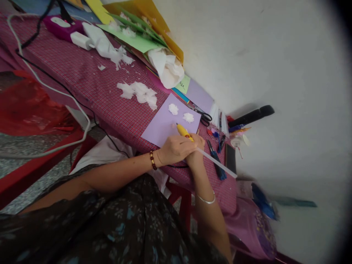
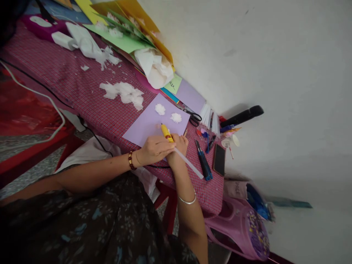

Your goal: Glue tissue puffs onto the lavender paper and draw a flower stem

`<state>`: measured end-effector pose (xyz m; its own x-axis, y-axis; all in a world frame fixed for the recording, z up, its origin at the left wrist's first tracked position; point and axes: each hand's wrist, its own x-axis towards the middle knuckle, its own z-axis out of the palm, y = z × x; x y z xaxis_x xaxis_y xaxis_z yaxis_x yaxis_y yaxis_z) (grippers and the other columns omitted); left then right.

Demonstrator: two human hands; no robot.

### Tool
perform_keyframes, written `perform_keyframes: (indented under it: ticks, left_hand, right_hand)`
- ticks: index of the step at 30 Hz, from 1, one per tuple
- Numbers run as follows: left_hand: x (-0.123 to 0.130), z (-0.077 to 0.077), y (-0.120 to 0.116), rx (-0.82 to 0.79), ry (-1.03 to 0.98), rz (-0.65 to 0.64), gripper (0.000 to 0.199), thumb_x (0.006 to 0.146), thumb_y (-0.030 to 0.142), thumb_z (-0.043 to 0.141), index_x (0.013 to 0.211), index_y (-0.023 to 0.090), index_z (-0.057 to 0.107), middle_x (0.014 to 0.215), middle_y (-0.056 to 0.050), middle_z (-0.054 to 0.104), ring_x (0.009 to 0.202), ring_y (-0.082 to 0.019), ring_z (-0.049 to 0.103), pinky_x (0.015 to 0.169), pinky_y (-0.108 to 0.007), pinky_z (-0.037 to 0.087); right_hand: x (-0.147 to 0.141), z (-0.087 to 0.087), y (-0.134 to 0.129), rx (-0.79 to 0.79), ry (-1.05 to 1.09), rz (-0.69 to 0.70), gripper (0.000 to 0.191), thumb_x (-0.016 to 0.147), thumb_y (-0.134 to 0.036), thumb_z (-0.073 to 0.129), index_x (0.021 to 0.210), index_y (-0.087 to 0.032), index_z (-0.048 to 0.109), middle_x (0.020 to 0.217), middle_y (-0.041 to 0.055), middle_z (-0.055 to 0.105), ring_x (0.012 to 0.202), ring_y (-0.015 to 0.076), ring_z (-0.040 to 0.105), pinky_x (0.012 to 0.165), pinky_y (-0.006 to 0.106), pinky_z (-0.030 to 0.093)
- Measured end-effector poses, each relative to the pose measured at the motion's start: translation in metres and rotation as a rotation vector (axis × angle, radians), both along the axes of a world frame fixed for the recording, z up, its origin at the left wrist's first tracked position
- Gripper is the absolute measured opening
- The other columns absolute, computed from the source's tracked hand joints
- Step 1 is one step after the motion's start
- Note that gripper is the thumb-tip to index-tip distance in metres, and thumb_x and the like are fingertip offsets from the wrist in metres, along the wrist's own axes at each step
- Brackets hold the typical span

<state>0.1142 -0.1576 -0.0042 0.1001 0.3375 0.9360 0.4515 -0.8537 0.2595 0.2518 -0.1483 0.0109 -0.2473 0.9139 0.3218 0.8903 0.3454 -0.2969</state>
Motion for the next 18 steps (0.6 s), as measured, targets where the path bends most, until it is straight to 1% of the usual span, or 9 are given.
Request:
perform_keyframes:
  ticks: [4, 10, 13, 16, 18]
  left_hand:
    - [-0.0002, 0.0022, -0.0001, -0.003, 0.019, 0.001, 0.030, 0.099, 0.026, 0.045, 0.079, 0.014, 0.064, 0.073, -0.004, 0.068, 0.071, -0.013, 0.064, 0.068, -0.026, 0.053]
    - [0.0010, -0.0002, 0.0016, -0.021, 0.014, -0.024, 0.030, 0.099, 0.027, 0.046, 0.082, 0.014, 0.067, 0.075, -0.005, 0.069, 0.074, -0.014, 0.065, 0.068, -0.027, 0.053]
    - [0.0011, -0.0015, 0.0026, -0.048, 0.012, -0.018, 0.029, 0.099, 0.027, 0.046, 0.084, 0.014, 0.067, 0.076, -0.005, 0.069, 0.073, -0.013, 0.065, 0.069, -0.026, 0.053]
    - [0.0004, -0.0017, 0.0031, -0.056, 0.011, -0.010, 0.028, 0.099, 0.027, 0.045, 0.088, 0.014, 0.067, 0.079, -0.005, 0.071, 0.075, -0.013, 0.066, 0.070, -0.026, 0.054]
    - [0.0000, -0.0016, 0.0031, -0.066, 0.013, -0.015, 0.029, 0.100, 0.028, 0.045, 0.088, 0.015, 0.067, 0.080, -0.004, 0.071, 0.075, -0.013, 0.067, 0.072, -0.026, 0.055]
  right_hand:
    - [-0.0058, 0.0060, -0.0029, -0.035, 0.046, -0.024, 0.013, 0.086, -0.026, 0.049, 0.092, -0.022, 0.059, 0.096, 0.0116, 0.070, 0.097, 0.0291, 0.060, 0.100, 0.047, 0.034]
    - [-0.0082, 0.0060, -0.0021, -0.046, 0.043, -0.045, 0.010, 0.086, -0.023, 0.048, 0.088, -0.022, 0.058, 0.088, 0.0101, 0.070, 0.093, 0.0282, 0.061, 0.092, 0.044, 0.040]
    - [-0.0073, 0.0051, -0.0027, -0.032, 0.023, -0.011, 0.012, 0.087, -0.024, 0.048, 0.089, -0.022, 0.059, 0.088, 0.0084, 0.070, 0.089, 0.0262, 0.062, 0.093, 0.043, 0.040]
    - [-0.0049, 0.0030, -0.0029, -0.014, -0.016, 0.038, 0.015, 0.088, -0.025, 0.048, 0.093, -0.021, 0.062, 0.093, 0.0089, 0.070, 0.092, 0.0253, 0.062, 0.095, 0.042, 0.038]
    - [-0.0027, 0.0004, -0.0021, -0.008, -0.036, 0.054, 0.019, 0.090, -0.025, 0.047, 0.095, -0.019, 0.064, 0.096, 0.0095, 0.069, 0.094, 0.0249, 0.061, 0.094, 0.041, 0.038]
